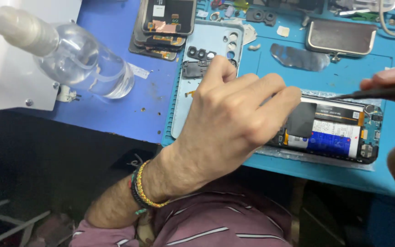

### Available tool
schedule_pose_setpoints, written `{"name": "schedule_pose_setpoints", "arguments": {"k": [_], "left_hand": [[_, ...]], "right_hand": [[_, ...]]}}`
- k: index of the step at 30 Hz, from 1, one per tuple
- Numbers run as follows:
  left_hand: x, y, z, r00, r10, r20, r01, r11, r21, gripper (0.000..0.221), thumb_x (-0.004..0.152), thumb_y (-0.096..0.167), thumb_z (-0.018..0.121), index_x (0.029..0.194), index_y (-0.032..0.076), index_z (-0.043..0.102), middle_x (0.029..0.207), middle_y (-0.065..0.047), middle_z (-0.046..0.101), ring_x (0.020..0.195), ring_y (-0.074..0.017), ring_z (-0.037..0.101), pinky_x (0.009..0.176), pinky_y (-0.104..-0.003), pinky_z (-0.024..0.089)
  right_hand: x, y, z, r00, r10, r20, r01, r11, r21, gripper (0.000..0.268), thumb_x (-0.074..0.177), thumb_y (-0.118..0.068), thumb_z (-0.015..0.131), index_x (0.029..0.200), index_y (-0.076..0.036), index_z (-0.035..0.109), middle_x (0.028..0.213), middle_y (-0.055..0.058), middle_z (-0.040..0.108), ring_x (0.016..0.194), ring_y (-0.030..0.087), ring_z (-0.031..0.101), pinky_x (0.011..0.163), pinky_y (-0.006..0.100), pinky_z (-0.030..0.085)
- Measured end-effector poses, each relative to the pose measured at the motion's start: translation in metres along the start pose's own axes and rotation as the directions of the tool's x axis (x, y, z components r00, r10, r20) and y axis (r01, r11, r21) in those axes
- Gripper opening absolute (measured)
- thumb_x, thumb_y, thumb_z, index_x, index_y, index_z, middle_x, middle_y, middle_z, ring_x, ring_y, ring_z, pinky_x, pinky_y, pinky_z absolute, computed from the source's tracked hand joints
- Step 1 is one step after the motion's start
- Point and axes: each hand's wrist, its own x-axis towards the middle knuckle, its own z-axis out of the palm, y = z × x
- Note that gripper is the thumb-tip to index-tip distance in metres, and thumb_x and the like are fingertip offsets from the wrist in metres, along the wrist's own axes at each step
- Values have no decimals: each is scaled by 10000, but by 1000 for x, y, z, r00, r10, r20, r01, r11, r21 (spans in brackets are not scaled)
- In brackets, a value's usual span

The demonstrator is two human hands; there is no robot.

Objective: Assembling internal components of a smartphone using a screwdriver on a repair bench

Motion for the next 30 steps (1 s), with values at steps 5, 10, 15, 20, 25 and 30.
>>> {"name": "schedule_pose_setpoints", "arguments": {"k": [5, 10, 15, 20, 25, 30], "left_hand": [[4, 0, 3, 996, -79, -28, 75, 989, -126, 197, 1095, 24, 644, 934, 132, 609, 833, -4, 542, 643, -248, 493, 790, -426, 307], [4, -3, 3, 992, -125, -12, 121, 976, -182, 148, 1120, 130, 707, 983, 150, 655, 844, 30, 592, 707, -215, 572, 848, -435, 319], [5, -3, 4, 991, -135, -5, 132, 974, -182, 162, 1124, 127, 716, 978, 152, 650, 846, 26, 578, 712, -224, 550, 846, -438, 307], [6, -3, 4, 991, -131, 10, 131, 975, -179, 167, 1135, 143, 682, 973, 152, 641, 838, 24, 584, 720, -240, 557, 860, -453, 309], [7, -2, 5, 993, -121, 2, 119, 980, -157, 191, 1144, 165, 657, 955, 147, 637, 821, 20, 569, 733, -259, 552, 868, -470, 315], [8, 1, 8, 992, -125, -14, 122, 981, -154, 208, 1135, 132, 621, 927, 139, 626, 815, 8, 565, 750, -273, 560, 859, -482, 298]], "right_hand": [[20, -7, 7, 944, -331, -15, 331, 943, -26, 114, 1331, 116, 374, 1274, 148, 468, 1374, 397, 631, 1224, 467, 737, 1230, 537, 534], [22, -26, 18, 986, -143, -90, 146, 989, 29, 324, 1392, 23, 374, 1137, 171, 508, 1257, 359, 684, 1191, 428, 741, 1217, 515, 553], [17, 6, 24, 950, -303, -76, 310, 945, 106, 109, 1357, 63, 320, 1319, 75, 422, 1337, 442, 575, 1162, 514, 725, 1109, 596, 655], [15, 2, 19, 961, -269, -59, 273, 958, 83, 104, 1345, 135, 333, 1295, 139, 424, 1353, 437, 523, 1137, 521, 727, 1096, 598, 657], [14, 10, 17, 950, -309, -48, 311, 948, 70, 101, 1327, 101, 367, 1328, 122, 466, 1356, 430, 537, 1133, 507, 733, 1107, 581, 639], [17, -21, 24, 992, -32, -125, 41, 997, 70, 463, 1366, -42, 459, 946, 74, 617, 1244, 320, 654, 1112, 401, 754, 1079, 447, 512]]}}
